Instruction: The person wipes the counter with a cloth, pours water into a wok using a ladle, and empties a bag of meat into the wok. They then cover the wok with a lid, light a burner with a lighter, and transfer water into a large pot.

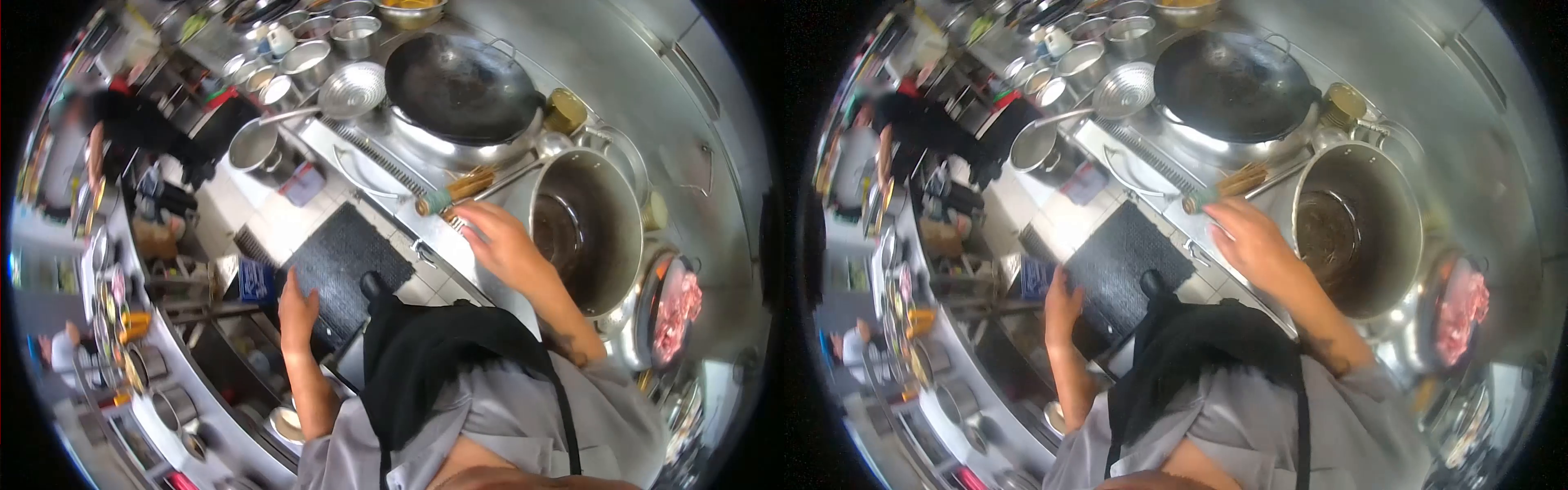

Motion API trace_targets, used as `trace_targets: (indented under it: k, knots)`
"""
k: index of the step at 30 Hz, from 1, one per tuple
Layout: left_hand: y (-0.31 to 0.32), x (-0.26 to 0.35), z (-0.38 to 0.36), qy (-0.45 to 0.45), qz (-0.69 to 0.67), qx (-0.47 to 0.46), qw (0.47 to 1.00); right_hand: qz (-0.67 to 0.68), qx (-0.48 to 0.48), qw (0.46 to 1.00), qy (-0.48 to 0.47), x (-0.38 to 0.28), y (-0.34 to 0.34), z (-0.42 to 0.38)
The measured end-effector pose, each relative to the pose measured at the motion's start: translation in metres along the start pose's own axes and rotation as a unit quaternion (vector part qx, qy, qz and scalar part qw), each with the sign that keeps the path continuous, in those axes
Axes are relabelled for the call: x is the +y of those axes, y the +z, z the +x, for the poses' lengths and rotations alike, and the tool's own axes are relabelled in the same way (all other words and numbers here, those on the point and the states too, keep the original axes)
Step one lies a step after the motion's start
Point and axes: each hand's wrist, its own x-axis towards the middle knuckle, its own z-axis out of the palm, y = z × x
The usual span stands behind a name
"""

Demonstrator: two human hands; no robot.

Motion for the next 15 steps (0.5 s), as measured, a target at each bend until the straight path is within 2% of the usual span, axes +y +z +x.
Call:
trace_targets:
  k: [2, 4, 6, 9, 12, 15]
  knots:
    - [-0.021, -0.022, 0.030, -0.021, -0.019, -0.003, 1.000, -0.035, -0.016, 0.999, 0.001, 0.025, 0.053, 0.067]
    - [-0.047, -0.033, 0.056, -0.023, -0.006, -0.020, 1.000, -0.086, 0.023, 0.996, 0.007, 0.063, 0.109, 0.129]
    - [-0.068, -0.048, 0.080, -0.015, -0.010, -0.025, 1.000, -0.214, 0.057, 0.974, 0.050, 0.106, 0.160, 0.173]
    - [-0.091, -0.078, 0.117, 0.009, -0.037, -0.025, 0.999, -0.268, -0.011, 0.952, 0.145, 0.118, 0.181, 0.219]
    - [-0.104, -0.088, 0.144, -0.014, -0.042, -0.012, 0.999, -0.274, -0.007, 0.949, 0.156, 0.130, 0.184, 0.239]
    - [-0.099, -0.093, 0.170, -0.017, -0.077, -0.053, 0.995, -0.216, -0.093, 0.941, 0.244, 0.169, 0.182, 0.250]
